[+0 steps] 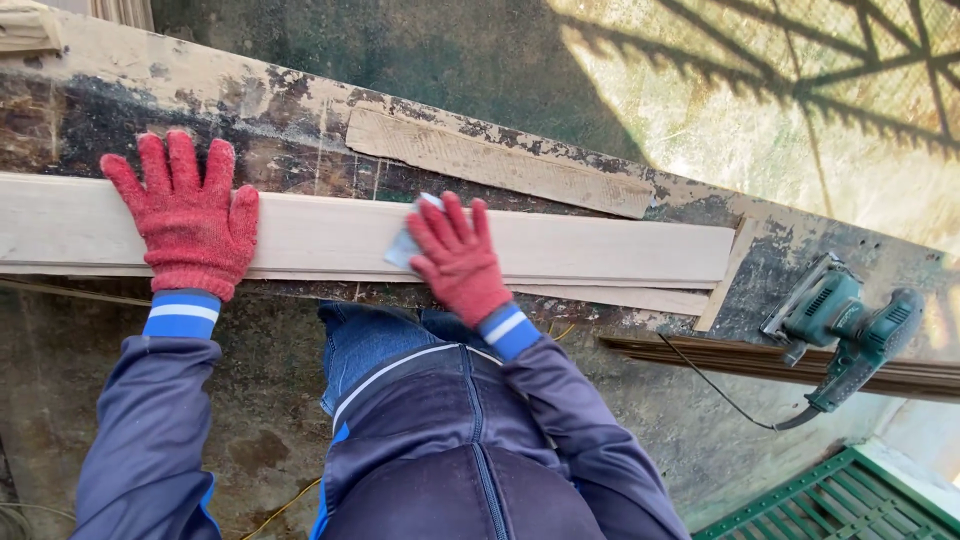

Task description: Hand-sanding a piece of wood trim using a sheet of sandpaper.

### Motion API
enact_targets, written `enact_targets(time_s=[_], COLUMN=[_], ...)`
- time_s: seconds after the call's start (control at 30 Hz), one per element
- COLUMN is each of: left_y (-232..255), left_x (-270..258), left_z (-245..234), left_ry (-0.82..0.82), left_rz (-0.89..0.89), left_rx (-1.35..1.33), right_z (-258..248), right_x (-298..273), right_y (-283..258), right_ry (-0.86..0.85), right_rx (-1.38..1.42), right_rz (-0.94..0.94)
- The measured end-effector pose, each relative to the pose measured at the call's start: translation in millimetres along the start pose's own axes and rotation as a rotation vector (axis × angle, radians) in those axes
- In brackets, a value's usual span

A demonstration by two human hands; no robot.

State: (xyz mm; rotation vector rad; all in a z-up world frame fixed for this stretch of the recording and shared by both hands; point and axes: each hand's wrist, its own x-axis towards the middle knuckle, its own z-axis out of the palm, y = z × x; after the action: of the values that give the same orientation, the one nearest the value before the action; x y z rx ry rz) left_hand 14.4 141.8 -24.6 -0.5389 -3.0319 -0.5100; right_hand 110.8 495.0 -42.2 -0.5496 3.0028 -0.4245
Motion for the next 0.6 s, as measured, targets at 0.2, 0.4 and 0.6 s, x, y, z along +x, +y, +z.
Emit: enact_targets(time_s=[0.2, 0.4, 0.6], left_y=[-3, 2, 0], left_x=[-2, 0, 1], left_z=[4, 2, 2], left_ry=[-0.001, -0.002, -0.006], left_rz=[0.011, -0.037, 0.001], left_rx=[-0.015, -0.046, -0.034], right_z=[-17, -2, 23], right_x=[-127, -100, -6], right_y=[129, 88, -13], right_ry=[-0.103, -0.036, 0.014], right_rx=[-0.422, -0.401, -0.179], right_rz=[0.303, 0.366, 0.095])
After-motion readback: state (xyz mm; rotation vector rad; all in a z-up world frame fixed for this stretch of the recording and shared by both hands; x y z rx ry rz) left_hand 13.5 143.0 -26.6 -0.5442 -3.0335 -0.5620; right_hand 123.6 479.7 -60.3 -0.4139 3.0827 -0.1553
